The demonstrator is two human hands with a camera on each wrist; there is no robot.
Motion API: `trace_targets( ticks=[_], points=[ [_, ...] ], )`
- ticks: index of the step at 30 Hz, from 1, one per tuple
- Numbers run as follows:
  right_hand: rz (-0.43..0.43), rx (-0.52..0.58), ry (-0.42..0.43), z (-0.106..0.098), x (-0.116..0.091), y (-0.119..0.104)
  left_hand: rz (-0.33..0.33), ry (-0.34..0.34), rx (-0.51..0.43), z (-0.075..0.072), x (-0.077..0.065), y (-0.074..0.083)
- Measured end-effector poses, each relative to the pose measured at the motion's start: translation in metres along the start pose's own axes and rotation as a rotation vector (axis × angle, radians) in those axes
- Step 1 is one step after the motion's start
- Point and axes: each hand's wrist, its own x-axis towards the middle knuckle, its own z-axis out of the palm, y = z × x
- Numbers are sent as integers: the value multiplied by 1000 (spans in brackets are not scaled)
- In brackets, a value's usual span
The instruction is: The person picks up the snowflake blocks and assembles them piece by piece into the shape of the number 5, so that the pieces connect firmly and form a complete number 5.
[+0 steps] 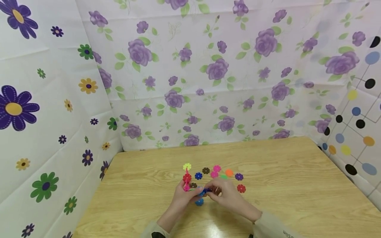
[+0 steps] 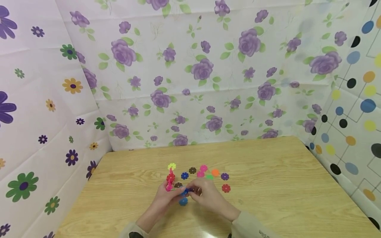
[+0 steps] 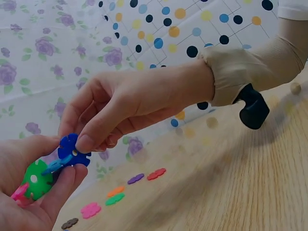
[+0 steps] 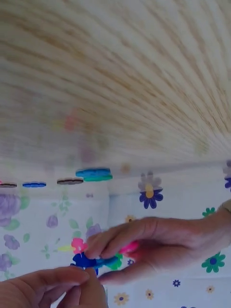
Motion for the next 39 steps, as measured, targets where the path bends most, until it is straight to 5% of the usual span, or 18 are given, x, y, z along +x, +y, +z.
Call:
trace_targets(
  ticks=[6, 17, 26, 39],
  points=[
    [116, 2, -75, 1, -2, 1, 16, 39, -50, -7, 1, -6],
    [228, 26, -218, 6, 1, 19, 21, 59, -7, -17, 6, -10],
    [195, 32, -300, 18, 7, 27, 2, 98, 45, -19, 7, -8],
    [192, 11, -303, 26, 11, 34, 2, 120, 90, -20, 7, -9]
  ],
)
